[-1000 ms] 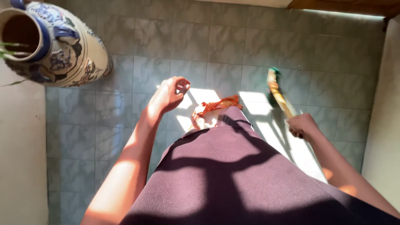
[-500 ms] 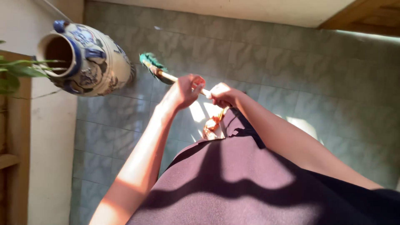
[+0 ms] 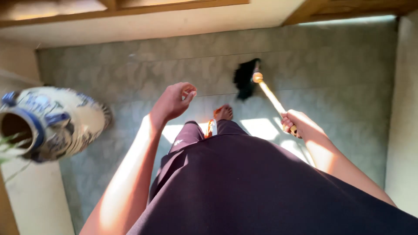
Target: Sweeping the floor with a broom and moving a cloth around the floor.
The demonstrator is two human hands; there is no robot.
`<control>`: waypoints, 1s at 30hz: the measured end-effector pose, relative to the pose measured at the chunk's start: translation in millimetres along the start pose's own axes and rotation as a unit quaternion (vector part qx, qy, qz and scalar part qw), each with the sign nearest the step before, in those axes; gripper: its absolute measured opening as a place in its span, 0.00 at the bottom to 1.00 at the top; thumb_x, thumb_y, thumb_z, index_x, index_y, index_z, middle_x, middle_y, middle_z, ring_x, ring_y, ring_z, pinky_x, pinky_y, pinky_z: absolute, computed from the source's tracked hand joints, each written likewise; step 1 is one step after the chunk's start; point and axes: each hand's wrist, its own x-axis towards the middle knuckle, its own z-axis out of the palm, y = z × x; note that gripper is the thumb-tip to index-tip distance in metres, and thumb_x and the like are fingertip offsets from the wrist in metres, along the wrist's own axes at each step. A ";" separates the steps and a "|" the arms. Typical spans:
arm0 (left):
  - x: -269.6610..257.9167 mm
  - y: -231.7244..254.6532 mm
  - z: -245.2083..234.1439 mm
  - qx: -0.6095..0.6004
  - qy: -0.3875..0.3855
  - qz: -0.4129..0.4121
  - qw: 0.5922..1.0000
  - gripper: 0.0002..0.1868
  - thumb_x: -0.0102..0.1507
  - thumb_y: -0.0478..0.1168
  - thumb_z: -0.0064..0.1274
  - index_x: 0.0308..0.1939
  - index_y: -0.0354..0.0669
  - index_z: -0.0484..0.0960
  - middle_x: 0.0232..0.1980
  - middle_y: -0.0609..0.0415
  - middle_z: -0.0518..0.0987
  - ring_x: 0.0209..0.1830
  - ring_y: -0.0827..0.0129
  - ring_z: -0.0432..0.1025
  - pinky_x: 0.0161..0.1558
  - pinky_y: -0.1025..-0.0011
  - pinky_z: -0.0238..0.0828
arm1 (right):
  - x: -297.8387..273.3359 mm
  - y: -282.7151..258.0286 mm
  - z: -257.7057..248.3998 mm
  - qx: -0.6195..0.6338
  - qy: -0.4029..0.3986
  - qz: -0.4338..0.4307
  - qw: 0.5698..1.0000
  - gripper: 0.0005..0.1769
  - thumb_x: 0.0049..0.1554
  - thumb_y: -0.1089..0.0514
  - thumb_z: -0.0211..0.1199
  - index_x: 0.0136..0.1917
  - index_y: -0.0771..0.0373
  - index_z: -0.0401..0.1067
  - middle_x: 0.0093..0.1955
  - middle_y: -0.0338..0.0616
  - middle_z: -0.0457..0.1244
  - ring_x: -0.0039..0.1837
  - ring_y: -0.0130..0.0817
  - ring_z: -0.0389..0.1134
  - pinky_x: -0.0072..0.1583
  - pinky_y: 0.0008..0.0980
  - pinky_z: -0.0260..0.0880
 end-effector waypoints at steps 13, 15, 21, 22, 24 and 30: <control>173.4 21.5 -31.6 0.037 -0.126 0.076 0.988 0.12 0.66 0.42 0.55 0.49 0.38 0.83 0.42 0.42 0.85 0.44 0.59 0.82 0.45 0.65 0.77 | -52.9 -10.1 -16.3 0.142 0.034 -0.194 0.970 0.08 0.59 0.61 0.57 0.38 0.63 0.65 0.27 0.36 0.56 0.25 0.22 0.51 0.26 0.28 0.44; 198.4 21.6 -39.6 0.015 -0.114 0.141 0.983 0.11 0.65 0.40 0.55 0.47 0.39 0.84 0.43 0.44 0.85 0.43 0.60 0.82 0.45 0.66 0.77 | -122.4 -40.9 29.2 0.045 0.035 -0.149 0.987 0.09 0.61 0.55 0.56 0.40 0.59 0.69 0.25 0.31 0.54 0.24 0.19 0.45 0.25 0.25 0.38; 255.4 54.1 -66.4 0.102 -0.215 0.145 0.960 0.08 0.63 0.32 0.50 0.44 0.37 0.82 0.37 0.42 0.82 0.35 0.52 0.78 0.42 0.63 0.75 | -50.0 -110.1 144.4 -0.201 -0.080 -0.176 0.960 0.08 0.57 0.58 0.66 0.50 0.62 0.76 0.28 0.36 0.62 0.26 0.25 0.59 0.29 0.31 0.57; 255.9 54.6 -65.6 0.109 -0.218 0.142 0.959 0.08 0.63 0.32 0.50 0.44 0.37 0.82 0.37 0.42 0.82 0.35 0.52 0.78 0.42 0.63 0.75 | -21.9 -118.7 164.2 -0.196 -0.086 -0.177 0.961 0.08 0.57 0.58 0.66 0.50 0.62 0.76 0.28 0.36 0.62 0.26 0.25 0.59 0.29 0.31 0.57; 268.9 62.9 -73.0 0.061 -0.188 0.209 0.958 0.08 0.59 0.33 0.55 0.41 0.39 0.84 0.38 0.45 0.83 0.38 0.57 0.80 0.42 0.66 0.75 | 33.6 -161.1 203.8 -0.284 -0.113 -0.269 0.913 0.11 0.53 0.66 0.58 0.47 0.62 0.78 0.27 0.40 0.65 0.26 0.27 0.63 0.28 0.32 0.61; 293.0 85.3 -56.2 0.084 -0.180 0.236 0.951 0.08 0.62 0.36 0.56 0.43 0.37 0.83 0.39 0.43 0.84 0.40 0.57 0.81 0.43 0.65 0.77 | 24.2 -243.8 187.1 -0.182 -0.167 -0.237 0.940 0.10 0.56 0.60 0.62 0.34 0.64 0.75 0.23 0.42 0.59 0.23 0.28 0.56 0.27 0.31 0.49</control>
